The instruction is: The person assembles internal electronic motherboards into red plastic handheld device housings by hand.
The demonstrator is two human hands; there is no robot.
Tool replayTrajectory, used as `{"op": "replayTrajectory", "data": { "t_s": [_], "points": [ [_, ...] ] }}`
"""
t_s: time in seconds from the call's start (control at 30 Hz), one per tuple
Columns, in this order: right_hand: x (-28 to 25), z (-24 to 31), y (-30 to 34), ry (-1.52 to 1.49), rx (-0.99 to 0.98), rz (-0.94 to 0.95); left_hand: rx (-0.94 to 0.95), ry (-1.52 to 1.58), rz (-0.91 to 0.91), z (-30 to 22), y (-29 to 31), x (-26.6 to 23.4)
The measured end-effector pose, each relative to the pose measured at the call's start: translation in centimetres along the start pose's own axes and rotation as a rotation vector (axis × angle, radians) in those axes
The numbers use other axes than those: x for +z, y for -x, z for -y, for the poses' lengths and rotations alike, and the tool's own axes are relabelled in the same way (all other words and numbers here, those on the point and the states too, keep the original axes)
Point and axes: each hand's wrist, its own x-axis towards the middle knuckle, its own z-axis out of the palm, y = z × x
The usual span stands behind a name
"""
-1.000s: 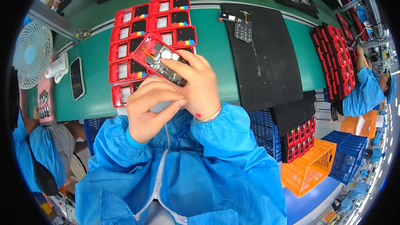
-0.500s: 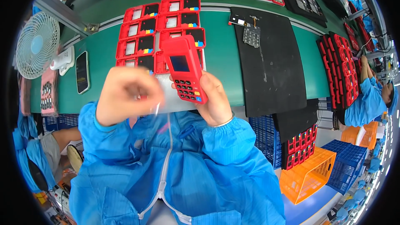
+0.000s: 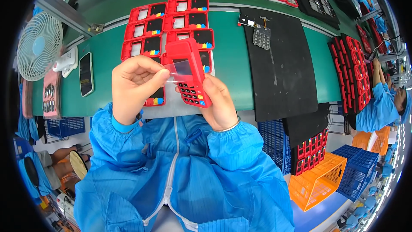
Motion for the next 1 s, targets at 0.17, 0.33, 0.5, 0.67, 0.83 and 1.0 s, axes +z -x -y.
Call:
{"op": "replayTrajectory", "data": {
  "t_s": [0.17,0.33,0.5,0.67,0.83,1.0],
  "points": [
    [0.3,0.0,0.2,0.002,-0.003,0.007,-0.005,-0.010,-0.018,0.8,-0.3,0.2],
    [0.4,0.0,0.2,0.009,0.004,0.020,-0.026,0.008,-0.012,1.5,-0.3,0.3],
    [0.4,-0.1,0.2,-0.006,-0.006,0.011,0.018,-0.046,-0.039,1.8,-0.5,0.5],
    [0.5,-0.2,0.2,0.013,-0.011,-0.004,0.035,-0.096,-0.042,2.1,-0.5,0.4],
    [0.7,-0.3,0.1,0.017,-0.021,-0.015,0.043,-0.086,-0.047,2.2,-0.8,0.7],
    [0.8,-0.4,0.1,0.016,-0.015,-0.037,0.039,-0.068,-0.074,2.3,-0.9,0.8]
  ]
}}
